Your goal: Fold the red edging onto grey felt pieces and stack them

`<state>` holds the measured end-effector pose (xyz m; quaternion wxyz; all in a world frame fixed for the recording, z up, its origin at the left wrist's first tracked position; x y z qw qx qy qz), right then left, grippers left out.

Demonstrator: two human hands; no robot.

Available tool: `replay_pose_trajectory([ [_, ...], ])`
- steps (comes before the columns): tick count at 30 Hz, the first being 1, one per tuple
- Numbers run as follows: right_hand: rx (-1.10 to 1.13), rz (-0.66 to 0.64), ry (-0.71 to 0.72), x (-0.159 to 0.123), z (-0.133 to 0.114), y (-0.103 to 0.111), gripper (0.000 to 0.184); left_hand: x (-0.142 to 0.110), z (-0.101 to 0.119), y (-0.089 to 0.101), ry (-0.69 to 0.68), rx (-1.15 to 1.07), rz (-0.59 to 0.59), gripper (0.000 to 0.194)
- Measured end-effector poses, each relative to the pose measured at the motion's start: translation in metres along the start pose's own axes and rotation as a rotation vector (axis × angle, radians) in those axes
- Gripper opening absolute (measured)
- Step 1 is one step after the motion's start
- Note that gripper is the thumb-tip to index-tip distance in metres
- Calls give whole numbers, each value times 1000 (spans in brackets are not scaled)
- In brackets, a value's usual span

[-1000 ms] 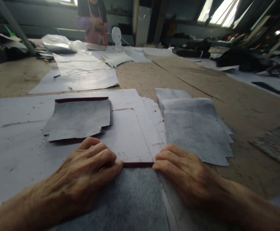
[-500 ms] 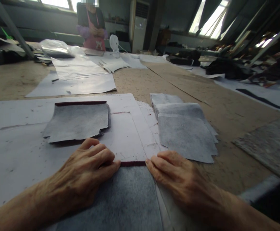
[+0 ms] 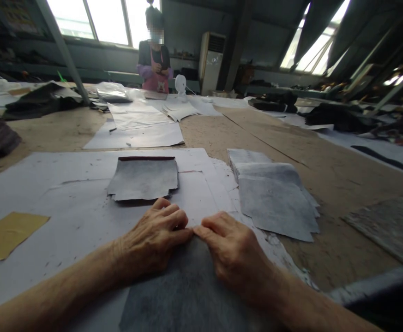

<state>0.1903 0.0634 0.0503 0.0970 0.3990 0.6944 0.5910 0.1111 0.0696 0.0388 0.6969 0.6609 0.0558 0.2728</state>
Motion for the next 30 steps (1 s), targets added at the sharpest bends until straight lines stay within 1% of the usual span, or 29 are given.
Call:
replay_pose_trajectory([
  [2,-93,-78,42,6,-13,-18,30,-2,-3,0,13,-38,2,25],
  [4,-159,-110,51,8,-16,-26,31,-6,-7,3,25,-112,29,28],
  [6,-215,-119,100,6,-19,-27,32,-12,-12,6,31,-199,33,31],
  [9,-261,-154,155,3,-22,-28,24,-23,-22,9,59,-261,4,33],
  [11,-246,-160,148,2,-22,-27,22,-31,-25,14,65,-247,9,31],
  [13,-220,-146,130,3,-21,-24,24,-37,-26,18,54,-225,22,30],
  [17,-197,-155,121,6,-20,-24,31,-42,-23,16,46,-160,-8,35],
  [19,-216,-171,131,7,-21,-25,33,-42,-19,14,21,-123,-26,36],
  [22,-273,-188,146,10,-24,-26,34,-41,-13,13,-16,-99,-17,35],
  [25,-355,-228,159,13,-31,-27,37,-41,-16,17,14,-122,22,32],
  [27,-450,-266,172,16,-37,-31,39,-41,-17,16,24,-142,19,30],
  [28,-504,-269,184,18,-41,-32,39,-41,-16,14,21,-147,9,29],
  [30,-559,-233,218,22,-51,-33,38,-41,-15,12,11,-142,-7,30],
])
Point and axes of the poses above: each hand's wrist, its own x-axis towards the middle knuckle, its own y-axis out of the back of the hand, z = x × y, the point moved 9 cm from there along x, towards the middle knuckle, and after that the axes turned 10 degrees about -z, right-handed, at the moved point
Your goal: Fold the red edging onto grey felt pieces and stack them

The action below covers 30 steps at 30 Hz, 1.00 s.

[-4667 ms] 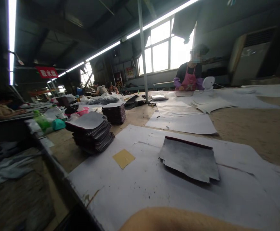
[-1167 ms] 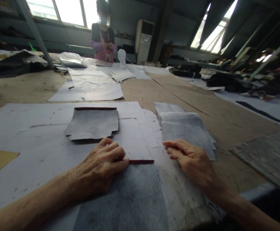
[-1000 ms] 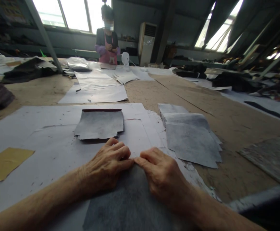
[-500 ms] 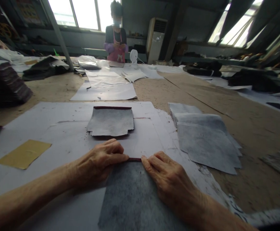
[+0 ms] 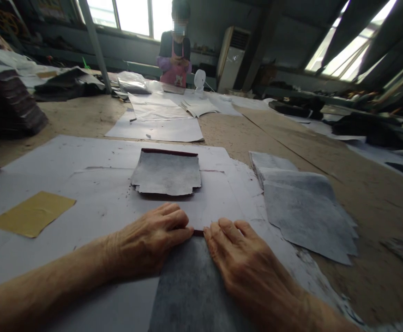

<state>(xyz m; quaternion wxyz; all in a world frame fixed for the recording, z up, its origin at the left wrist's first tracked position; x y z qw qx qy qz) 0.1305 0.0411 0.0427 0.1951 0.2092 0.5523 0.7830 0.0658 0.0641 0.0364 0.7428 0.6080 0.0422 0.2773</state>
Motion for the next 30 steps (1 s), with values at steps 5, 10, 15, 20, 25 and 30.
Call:
replay_pose_trajectory([
  [5,279,123,55,9,-4,-1,33,-1,-3,0,11,-14,-19,35],
  [10,519,192,45,7,10,-10,35,-11,-11,8,47,-52,-37,39],
  [15,592,105,37,10,14,-18,42,-28,-8,15,76,11,-2,37],
  [20,572,-64,52,16,12,-31,56,-36,11,11,97,47,-24,37],
  [25,549,-153,64,19,10,-36,64,-35,16,6,124,8,-45,37],
  [30,531,-220,53,22,9,-39,69,-36,16,6,121,16,-48,38],
])
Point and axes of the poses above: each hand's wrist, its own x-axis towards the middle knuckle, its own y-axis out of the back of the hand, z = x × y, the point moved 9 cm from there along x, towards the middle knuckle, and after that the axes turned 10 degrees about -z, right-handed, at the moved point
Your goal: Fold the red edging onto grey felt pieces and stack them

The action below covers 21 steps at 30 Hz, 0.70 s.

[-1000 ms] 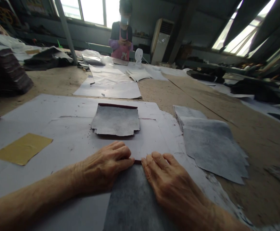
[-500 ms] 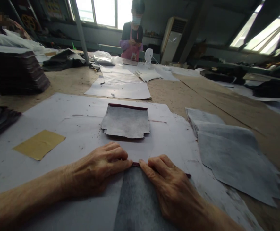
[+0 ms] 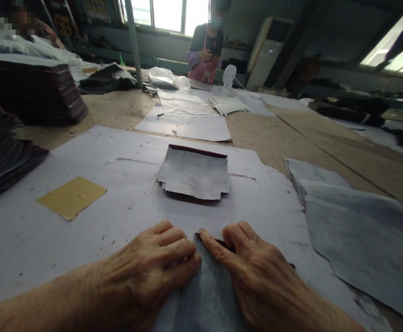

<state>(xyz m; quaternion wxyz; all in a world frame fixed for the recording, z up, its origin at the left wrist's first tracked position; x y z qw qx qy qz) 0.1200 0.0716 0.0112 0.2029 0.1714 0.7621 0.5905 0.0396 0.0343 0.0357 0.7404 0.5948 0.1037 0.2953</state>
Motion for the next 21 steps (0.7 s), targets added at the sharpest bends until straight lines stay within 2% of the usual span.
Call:
replay_pose_trajectory([
  [9,-6,26,-8,2,-2,2,68,-2,-1,1,19,-13,26,46],
  [14,-59,-2,-54,9,-2,1,74,1,-3,2,31,-23,20,40],
  [16,10,-1,-54,10,3,4,71,2,-4,2,44,-19,8,37],
  [18,166,64,-42,6,10,14,61,3,-4,3,51,-21,-6,34],
  [21,270,273,-29,-11,20,33,41,4,-4,3,65,-38,-30,35],
])
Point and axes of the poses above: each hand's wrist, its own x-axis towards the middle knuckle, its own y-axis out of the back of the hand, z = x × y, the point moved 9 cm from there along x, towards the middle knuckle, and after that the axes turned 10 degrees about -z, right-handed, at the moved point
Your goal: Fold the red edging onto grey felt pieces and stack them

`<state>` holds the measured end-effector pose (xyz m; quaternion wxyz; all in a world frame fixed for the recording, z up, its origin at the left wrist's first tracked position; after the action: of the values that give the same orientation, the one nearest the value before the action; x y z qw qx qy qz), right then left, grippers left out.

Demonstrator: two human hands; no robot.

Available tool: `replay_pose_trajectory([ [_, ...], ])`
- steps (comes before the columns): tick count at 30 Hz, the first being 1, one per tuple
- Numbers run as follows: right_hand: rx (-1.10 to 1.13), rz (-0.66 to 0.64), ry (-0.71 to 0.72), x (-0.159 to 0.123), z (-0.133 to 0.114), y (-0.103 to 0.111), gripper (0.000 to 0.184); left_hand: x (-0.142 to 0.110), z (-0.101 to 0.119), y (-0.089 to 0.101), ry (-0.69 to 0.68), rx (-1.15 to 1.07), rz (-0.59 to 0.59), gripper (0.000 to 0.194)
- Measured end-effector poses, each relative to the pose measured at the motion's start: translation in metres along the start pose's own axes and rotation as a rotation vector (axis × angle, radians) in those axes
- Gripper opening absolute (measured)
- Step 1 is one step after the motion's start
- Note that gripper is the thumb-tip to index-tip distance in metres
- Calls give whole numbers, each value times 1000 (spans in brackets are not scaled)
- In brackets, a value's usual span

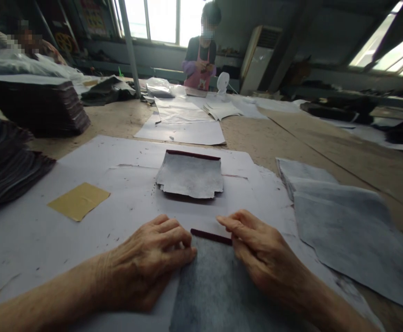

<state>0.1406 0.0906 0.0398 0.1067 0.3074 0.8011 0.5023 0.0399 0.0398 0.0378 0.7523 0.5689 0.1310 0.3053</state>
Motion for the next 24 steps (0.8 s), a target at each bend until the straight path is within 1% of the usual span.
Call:
replay_pose_trajectory([
  [2,-99,83,10,-10,-1,7,29,0,1,-1,5,-19,-14,37],
  [4,-206,107,-10,-17,-3,7,22,-3,-1,-1,16,-55,-5,37],
  [5,-229,105,-32,-18,-2,5,20,-5,-3,1,31,-83,19,37],
  [9,-169,49,-156,-17,4,-3,15,-12,-21,12,125,-146,185,33],
  [11,-123,44,-189,-15,3,-4,13,-9,-25,13,147,-99,214,35],
  [13,-116,76,-167,-14,-4,-3,12,0,-21,8,120,-40,197,34],
  [15,-156,118,-95,-14,-16,-1,12,10,-13,3,60,4,196,26],
  [16,-181,129,-52,-15,-21,0,13,13,-9,2,40,25,206,22],
  [18,-198,113,-1,-16,-25,0,14,14,-6,2,37,72,249,22],
  [20,-128,61,-28,-18,-18,1,14,9,-7,5,48,105,290,23],
  [22,-9,25,-112,-22,-3,4,14,0,-11,10,73,100,295,22],
  [24,92,23,-191,-25,10,10,13,-11,-18,18,119,54,296,21],
])
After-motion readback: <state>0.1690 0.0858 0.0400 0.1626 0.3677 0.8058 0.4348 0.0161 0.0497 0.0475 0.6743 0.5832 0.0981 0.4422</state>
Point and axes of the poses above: each hand's wrist, its own x-axis towards the middle knuckle, its own y-axis out of the back of the hand, z = x × y, the point moved 9 cm from there along x, towards the middle knuckle, and after that the axes turned 10 degrees about -z, right-handed, at the moved point
